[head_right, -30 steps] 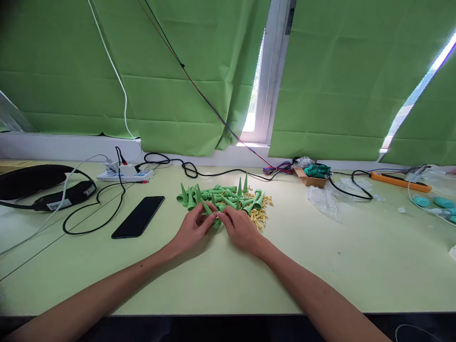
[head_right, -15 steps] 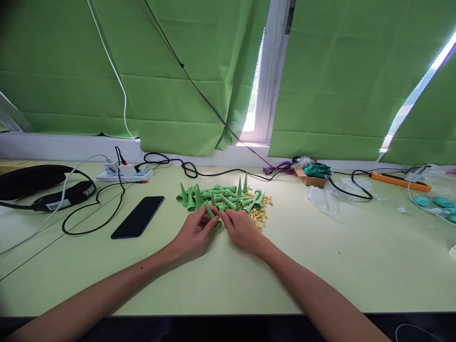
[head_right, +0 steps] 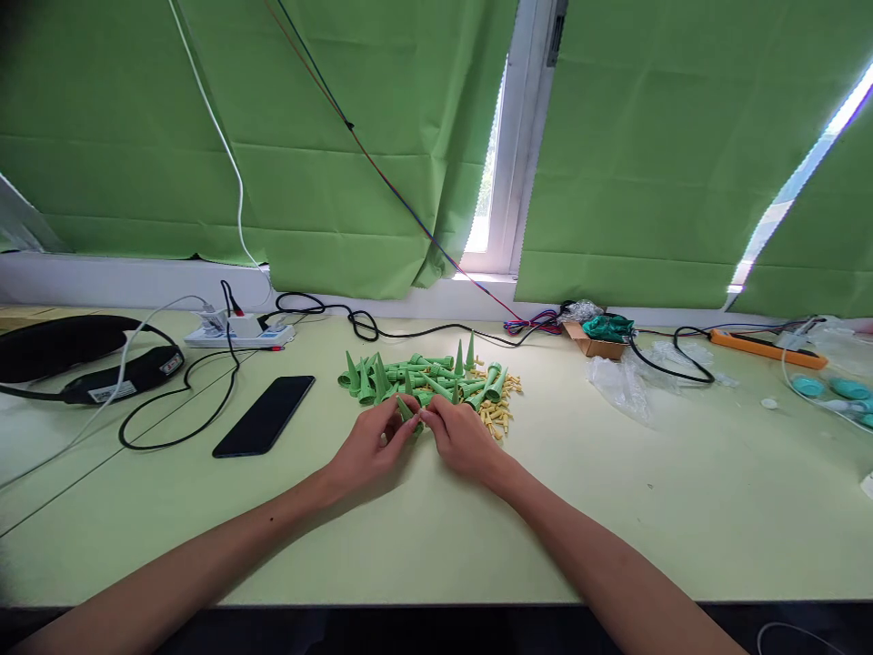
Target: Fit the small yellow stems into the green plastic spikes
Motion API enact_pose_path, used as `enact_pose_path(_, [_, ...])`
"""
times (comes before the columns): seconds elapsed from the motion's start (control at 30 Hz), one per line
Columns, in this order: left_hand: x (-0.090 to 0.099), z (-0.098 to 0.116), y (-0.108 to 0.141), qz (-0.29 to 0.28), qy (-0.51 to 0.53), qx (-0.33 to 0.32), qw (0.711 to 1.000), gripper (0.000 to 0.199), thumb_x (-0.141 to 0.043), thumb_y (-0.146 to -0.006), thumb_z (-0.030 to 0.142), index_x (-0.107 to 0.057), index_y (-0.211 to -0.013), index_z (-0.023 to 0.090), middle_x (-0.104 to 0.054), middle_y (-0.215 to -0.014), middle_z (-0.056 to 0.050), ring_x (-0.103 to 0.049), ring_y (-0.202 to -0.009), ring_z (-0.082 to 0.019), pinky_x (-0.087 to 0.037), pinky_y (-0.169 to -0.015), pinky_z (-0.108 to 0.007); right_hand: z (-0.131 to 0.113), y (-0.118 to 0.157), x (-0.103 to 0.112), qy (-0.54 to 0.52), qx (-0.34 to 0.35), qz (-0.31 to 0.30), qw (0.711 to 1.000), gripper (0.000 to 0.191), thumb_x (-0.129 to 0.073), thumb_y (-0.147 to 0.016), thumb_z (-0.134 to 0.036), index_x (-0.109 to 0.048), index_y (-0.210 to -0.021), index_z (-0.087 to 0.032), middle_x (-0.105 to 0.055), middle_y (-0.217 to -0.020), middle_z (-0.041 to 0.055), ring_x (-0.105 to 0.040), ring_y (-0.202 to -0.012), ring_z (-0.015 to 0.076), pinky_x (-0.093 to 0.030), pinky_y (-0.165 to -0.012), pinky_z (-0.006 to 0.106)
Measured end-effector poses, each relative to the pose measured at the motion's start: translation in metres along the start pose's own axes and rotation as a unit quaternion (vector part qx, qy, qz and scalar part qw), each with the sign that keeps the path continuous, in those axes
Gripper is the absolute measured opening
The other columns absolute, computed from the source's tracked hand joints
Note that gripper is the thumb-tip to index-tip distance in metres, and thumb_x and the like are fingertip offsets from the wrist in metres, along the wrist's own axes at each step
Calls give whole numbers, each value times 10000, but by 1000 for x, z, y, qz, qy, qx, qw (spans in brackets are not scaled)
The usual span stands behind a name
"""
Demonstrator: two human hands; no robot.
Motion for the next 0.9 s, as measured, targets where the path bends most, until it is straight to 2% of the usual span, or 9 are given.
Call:
enact_pose_path(0.2, [1, 1, 0, 0, -22, -13, 1000, 164, -448, -959, 312, -552, -1016, 199, -625, -814, -13, -484, -565, -123, -388, -570, -264, 4, -1, -2, 30, -6, -4, 1000, 410, -337, -1018, -374, -459, -661, -213, -514, -575, -16, -439, -511, 130, -300, -546, 261])
enact_pose_path(0.33, [1, -3, 0, 6, -15, -2, 1000, 168, -453, -959, 335, -540, -1004, 198, -633, -827, -16, -489, -561, -124, -391, -557, -265, 4, -1, -2, 28, -12, 5, 1000, 441, -334, -1021, -412, -463, -649, -214, -512, -568, -15, -437, -510, 134, -291, -542, 263])
enact_pose_path(0.5, [3, -6, -1, 24, 8, 28, 999, 172, -460, -960, 360, -521, -980, 201, -605, -795, 5, -471, -524, -106, -377, -535, -256, 4, 0, 0, 16, -24, 19, 999, 316, -399, -1002, -420, -551, -809, -222, -503, -554, -36, -424, -499, 137, -286, -528, 256])
enact_pose_path(0.67, [6, -8, -2, 40, 41, 51, 997, 174, -464, -957, 372, -507, -961, 203, -603, -892, -5, -465, -537, -88, -375, -521, -244, 3, 0, -2, 3, -19, 7, 1000, 216, -424, -998, -371, -573, -1051, -224, -516, -546, -52, -450, -502, 145, -323, -556, 255])
enact_pose_path(0.9, [3, -8, -2, 30, 52, 52, 997, 177, -465, -956, 372, -507, -971, 201, -586, -842, 7, -477, -542, -87, -370, -516, -237, 3, 0, -3, 6, -17, -10, 1000, 228, -391, -1011, -348, -582, -1033, -225, -559, -596, -25, -500, -535, 155, -342, -563, 254])
Point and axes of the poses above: each hand's wrist, its own y-axis away from the middle knuckle, its own x-axis out of the back of the hand, z = x × y, the point moved 6 cm from there along -y, towards the middle knuckle
